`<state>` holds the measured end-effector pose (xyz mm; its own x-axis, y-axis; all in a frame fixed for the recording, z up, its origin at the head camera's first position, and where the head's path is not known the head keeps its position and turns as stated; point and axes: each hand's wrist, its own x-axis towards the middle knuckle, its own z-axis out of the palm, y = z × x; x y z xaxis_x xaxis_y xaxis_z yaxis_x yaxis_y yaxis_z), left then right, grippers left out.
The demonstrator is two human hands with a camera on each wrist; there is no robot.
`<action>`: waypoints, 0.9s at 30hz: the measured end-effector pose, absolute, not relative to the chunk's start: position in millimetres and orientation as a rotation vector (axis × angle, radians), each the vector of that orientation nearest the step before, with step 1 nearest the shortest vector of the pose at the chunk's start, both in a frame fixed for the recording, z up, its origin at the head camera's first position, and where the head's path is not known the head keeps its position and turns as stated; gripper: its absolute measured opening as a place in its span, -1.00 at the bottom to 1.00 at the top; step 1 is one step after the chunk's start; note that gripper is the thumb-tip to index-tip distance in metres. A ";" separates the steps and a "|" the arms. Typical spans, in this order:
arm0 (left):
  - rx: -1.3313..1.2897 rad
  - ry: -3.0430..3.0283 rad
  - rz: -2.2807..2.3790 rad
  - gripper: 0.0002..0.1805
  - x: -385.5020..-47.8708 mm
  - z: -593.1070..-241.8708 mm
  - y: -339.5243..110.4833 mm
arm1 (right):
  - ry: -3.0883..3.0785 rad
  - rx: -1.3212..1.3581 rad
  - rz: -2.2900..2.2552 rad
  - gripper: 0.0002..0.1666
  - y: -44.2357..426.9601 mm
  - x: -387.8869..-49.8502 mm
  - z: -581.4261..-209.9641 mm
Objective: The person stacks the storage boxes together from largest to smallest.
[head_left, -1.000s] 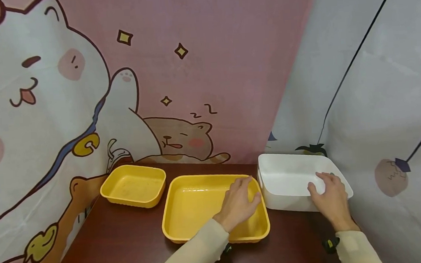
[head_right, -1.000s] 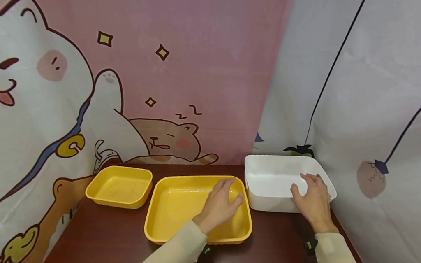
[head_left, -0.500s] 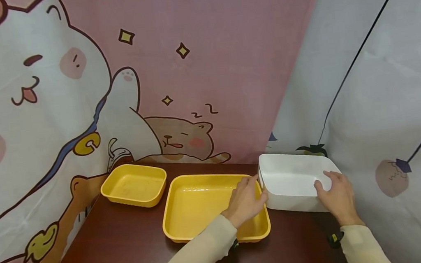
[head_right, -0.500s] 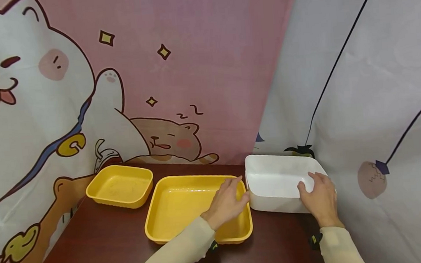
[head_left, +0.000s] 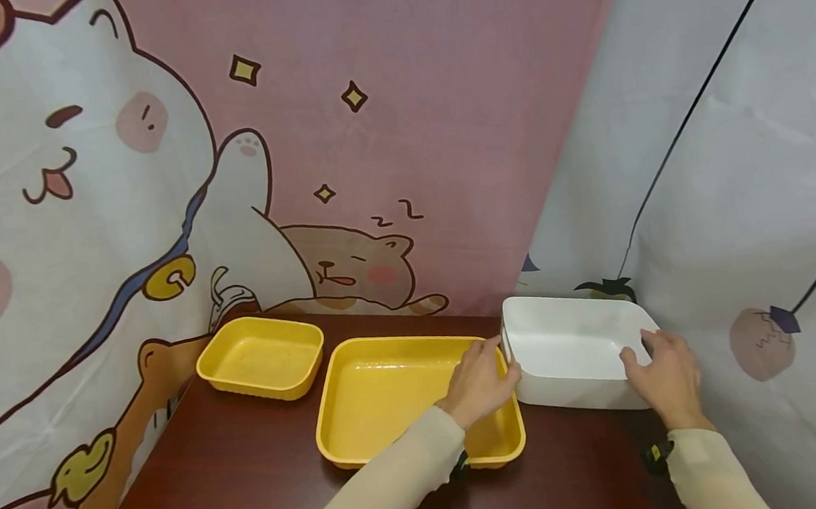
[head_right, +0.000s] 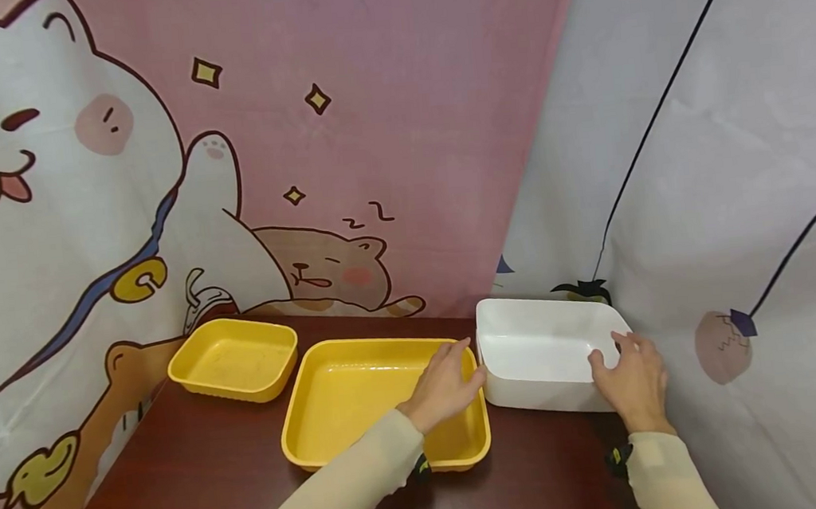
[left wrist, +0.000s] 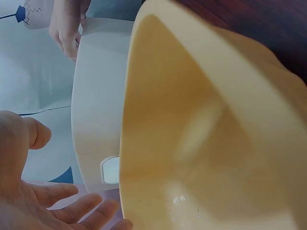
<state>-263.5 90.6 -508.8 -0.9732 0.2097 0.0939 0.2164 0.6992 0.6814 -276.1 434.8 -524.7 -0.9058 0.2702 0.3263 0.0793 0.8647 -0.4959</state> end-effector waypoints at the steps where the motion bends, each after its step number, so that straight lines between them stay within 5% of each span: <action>1: -0.361 -2.890 -1.159 -0.26 -264.1 -509.5 91.3 | -2.650 -0.262 0.678 -0.25 435.4 -275.8 -524.3; 27: -0.385 -2.875 -1.266 -0.25 -277.1 -522.0 104.7 | -2.722 -0.319 0.701 -0.25 448.6 -279.5 -524.9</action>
<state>-277.1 104.7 -522.0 -0.9701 0.2302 0.0764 0.2119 0.6506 0.7293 -279.5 448.6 -524.9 -0.9266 0.2881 0.2416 0.1356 0.8554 -0.4999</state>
